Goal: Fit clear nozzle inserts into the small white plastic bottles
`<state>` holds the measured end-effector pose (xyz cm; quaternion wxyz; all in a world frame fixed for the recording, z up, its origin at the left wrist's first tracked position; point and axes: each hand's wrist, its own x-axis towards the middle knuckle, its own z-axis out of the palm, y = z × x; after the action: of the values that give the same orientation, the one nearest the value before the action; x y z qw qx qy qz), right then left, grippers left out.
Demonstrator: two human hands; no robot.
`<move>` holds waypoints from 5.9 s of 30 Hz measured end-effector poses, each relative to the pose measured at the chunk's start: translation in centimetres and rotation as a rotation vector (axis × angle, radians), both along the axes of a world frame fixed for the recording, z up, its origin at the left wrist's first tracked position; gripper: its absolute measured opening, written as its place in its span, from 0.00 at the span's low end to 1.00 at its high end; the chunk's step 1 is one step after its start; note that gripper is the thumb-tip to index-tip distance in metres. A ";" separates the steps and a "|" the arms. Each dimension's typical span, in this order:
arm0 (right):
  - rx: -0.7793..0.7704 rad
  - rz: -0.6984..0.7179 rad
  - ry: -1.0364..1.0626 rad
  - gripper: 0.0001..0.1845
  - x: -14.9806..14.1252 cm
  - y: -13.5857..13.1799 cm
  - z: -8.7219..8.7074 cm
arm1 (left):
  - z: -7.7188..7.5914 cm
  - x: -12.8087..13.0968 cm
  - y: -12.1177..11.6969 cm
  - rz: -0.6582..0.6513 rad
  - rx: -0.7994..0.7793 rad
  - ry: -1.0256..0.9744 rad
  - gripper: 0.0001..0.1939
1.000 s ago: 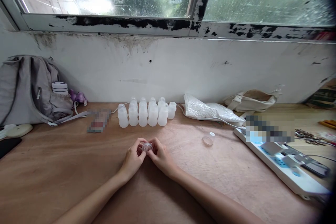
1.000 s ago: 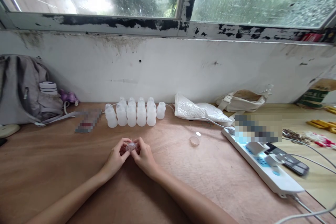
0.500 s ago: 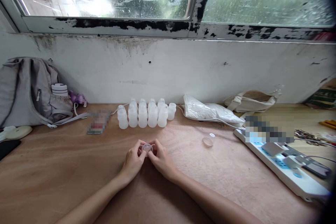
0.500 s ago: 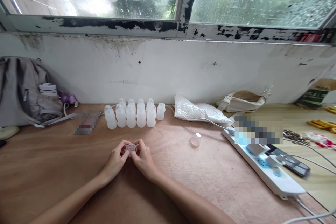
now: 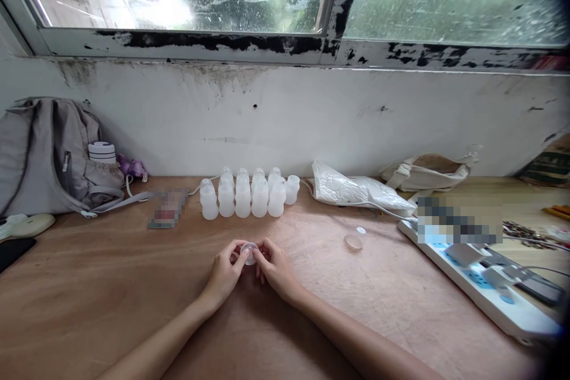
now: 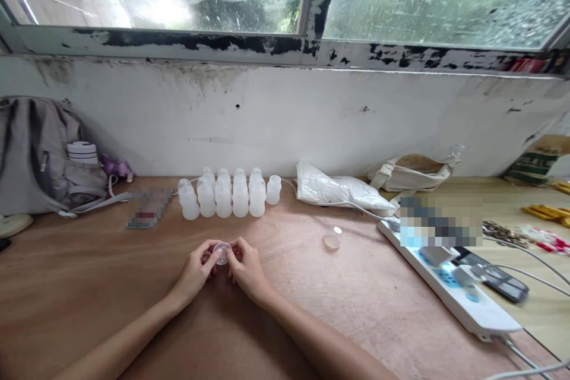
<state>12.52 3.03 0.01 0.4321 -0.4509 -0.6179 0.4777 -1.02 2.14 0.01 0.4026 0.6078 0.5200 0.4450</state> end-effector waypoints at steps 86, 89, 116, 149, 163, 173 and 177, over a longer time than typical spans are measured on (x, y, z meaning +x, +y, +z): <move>-0.162 0.154 0.322 0.17 1.0 1.7 -1.6 | -0.1 -0.7 0.3 -0.101 0.088 0.142 0.12; -0.141 0.160 0.304 0.15 1.2 1.8 -1.4 | -0.1 -0.9 0.3 -0.099 0.109 0.178 0.12; 0.154 -0.671 -0.194 0.24 9.5 15.9 0.2 | 0.4 -1.4 0.0 0.088 0.260 0.124 0.09; 0.837 -0.136 -0.478 0.20 7.0 -2.0 -1.8 | 0.3 -0.8 -0.5 -0.087 -0.117 -0.390 0.14; 0.989 -0.120 -0.482 0.23 7.1 -2.1 -1.5 | -0.5 -0.7 -0.4 -0.120 -0.082 -0.326 0.15; 0.381 0.063 -0.327 0.13 7.8 -2.4 0.7 | 0.3 -0.8 -0.7 -0.310 -0.064 -0.377 0.15; 0.220 0.027 -0.201 0.18 7.5 -2.0 0.6 | 1.0 -0.8 -0.8 -0.275 -0.101 -0.392 0.15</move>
<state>20.04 1.02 0.65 0.4082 -0.4379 -0.7127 0.3656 -1.80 1.32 1.01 0.5825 0.5539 0.3661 0.4689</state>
